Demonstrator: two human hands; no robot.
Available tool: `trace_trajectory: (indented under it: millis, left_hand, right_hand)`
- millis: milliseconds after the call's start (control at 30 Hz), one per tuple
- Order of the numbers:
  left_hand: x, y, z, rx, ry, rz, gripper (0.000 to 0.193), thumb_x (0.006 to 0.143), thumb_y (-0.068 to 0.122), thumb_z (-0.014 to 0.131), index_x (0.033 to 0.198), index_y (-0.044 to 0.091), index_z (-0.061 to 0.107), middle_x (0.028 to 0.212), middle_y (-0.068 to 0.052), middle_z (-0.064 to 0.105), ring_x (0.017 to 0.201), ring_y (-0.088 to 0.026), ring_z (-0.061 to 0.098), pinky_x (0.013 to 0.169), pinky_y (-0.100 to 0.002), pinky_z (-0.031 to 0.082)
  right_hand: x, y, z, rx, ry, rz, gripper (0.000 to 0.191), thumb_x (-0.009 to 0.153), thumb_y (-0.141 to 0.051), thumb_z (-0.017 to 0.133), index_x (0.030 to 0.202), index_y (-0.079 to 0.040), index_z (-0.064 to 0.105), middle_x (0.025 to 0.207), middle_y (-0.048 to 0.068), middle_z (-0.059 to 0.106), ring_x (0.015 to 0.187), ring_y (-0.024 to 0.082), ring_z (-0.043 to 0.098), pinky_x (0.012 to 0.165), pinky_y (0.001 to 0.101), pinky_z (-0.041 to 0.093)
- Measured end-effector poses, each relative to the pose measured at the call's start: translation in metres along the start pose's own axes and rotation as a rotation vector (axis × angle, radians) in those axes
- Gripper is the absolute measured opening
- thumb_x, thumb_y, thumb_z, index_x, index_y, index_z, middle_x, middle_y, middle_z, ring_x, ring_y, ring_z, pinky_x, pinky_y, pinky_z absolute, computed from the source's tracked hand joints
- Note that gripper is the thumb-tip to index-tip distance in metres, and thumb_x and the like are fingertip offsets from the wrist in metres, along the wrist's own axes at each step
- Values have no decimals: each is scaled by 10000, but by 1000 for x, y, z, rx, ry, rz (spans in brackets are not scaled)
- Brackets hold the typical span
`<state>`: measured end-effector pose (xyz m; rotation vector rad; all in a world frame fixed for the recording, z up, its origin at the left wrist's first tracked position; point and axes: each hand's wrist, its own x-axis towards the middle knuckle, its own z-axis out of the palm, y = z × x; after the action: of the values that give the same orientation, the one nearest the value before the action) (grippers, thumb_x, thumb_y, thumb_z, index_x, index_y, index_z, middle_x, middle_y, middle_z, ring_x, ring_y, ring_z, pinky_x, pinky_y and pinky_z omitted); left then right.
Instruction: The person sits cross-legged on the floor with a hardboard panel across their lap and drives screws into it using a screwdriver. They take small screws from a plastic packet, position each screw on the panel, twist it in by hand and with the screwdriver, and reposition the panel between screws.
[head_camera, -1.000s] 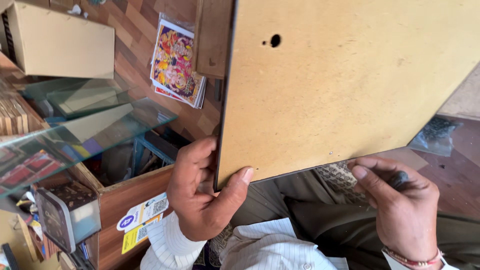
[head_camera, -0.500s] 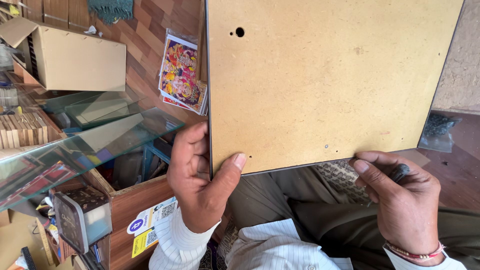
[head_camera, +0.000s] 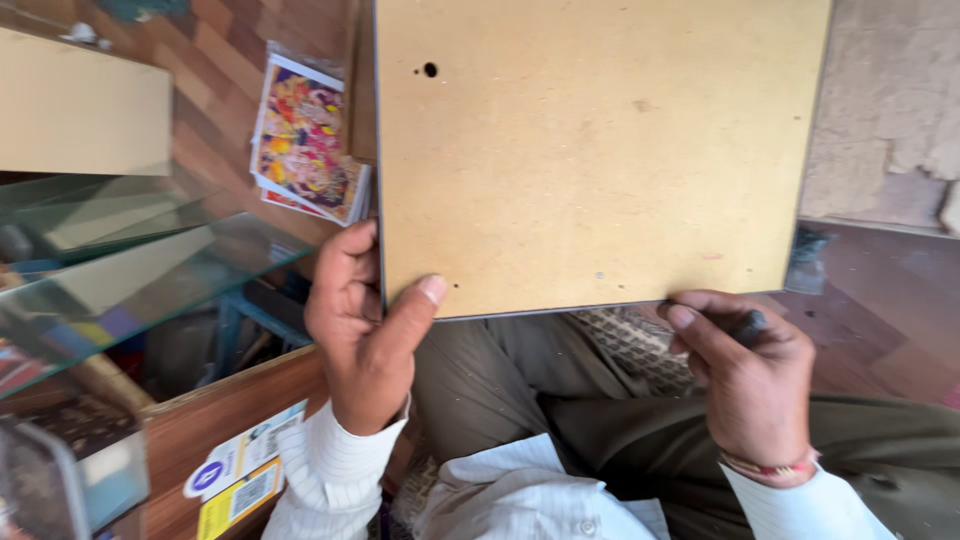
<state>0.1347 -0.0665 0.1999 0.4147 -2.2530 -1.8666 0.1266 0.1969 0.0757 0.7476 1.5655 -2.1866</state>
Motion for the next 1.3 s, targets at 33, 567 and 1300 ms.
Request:
trace_trajectory:
  millis: [33, 567, 1300]
  left_hand:
    - [2, -8, -4, -2, 7, -6, 505, 931, -51, 670, 1392, -53, 465, 1249, -155, 683, 1111, -157, 676, 978, -296, 550]
    - [43, -179, 9, -516, -1, -326, 433, 911, 6, 681, 1285, -8, 463, 1133, -142, 661, 946, -224, 719, 742, -387, 657]
    - [64, -260, -8, -310, 165, -153, 394, 848, 63, 798, 1185, 1, 603, 1085, -129, 723, 997, -208, 703, 863, -340, 573]
  right_hand:
    - [2, 4, 2, 21, -7, -13, 120, 908, 43, 722, 1027, 45, 738, 863, 121, 740, 666, 105, 642, 487, 207, 374]
    - [25, 31, 42, -98, 79, -268, 104, 926, 6, 730, 1029, 10, 741, 862, 56, 732, 678, 85, 629, 507, 200, 372]
    - [80, 88, 195, -1128, -156, -862, 222, 820, 54, 802, 1002, -72, 799, 940, 79, 720, 790, 173, 694, 712, 295, 563]
